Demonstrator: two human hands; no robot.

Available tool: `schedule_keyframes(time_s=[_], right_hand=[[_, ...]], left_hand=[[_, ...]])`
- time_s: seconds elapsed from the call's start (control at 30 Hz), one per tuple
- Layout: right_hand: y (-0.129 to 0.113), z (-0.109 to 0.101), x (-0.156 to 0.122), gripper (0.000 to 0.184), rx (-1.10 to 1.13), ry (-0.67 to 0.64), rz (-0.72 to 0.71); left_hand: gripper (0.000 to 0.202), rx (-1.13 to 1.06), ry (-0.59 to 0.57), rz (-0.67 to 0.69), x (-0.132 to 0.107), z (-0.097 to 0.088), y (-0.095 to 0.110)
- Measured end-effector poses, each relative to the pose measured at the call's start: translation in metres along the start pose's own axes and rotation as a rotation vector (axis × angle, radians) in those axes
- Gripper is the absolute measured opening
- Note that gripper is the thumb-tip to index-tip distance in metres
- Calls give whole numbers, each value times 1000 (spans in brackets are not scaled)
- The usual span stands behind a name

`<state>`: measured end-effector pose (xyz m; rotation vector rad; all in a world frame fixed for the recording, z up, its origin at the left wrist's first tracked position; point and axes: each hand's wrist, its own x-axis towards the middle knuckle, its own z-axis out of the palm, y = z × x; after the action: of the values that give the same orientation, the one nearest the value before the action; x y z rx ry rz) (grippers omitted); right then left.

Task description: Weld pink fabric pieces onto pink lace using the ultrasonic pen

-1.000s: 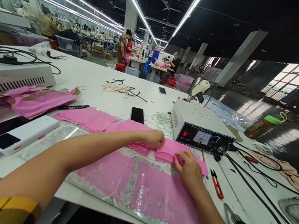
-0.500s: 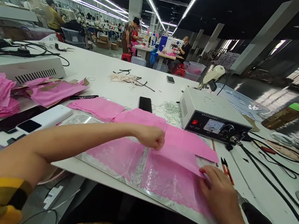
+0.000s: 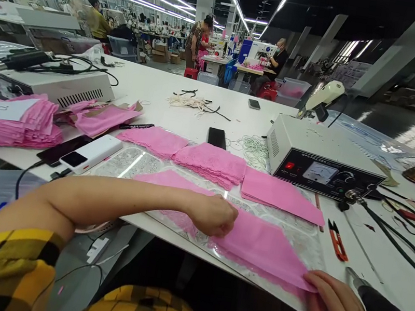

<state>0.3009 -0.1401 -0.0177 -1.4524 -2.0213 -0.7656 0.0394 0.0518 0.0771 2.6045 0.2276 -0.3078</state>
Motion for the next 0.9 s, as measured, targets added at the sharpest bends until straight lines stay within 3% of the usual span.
schedule_keyframes(time_s=[0.4,0.6,0.9], right_hand=[[-5,-3,-10,20,71,-26,66],[-3,-5,-21,26,158,-57,91],[-10,-13,-14,19,154,-26,155]], left_hand=[[20,15,28,22,-4,8,-6],[19,-11,88,35,-7,15,-11],[8,-34,215,90,-21,22,-10]])
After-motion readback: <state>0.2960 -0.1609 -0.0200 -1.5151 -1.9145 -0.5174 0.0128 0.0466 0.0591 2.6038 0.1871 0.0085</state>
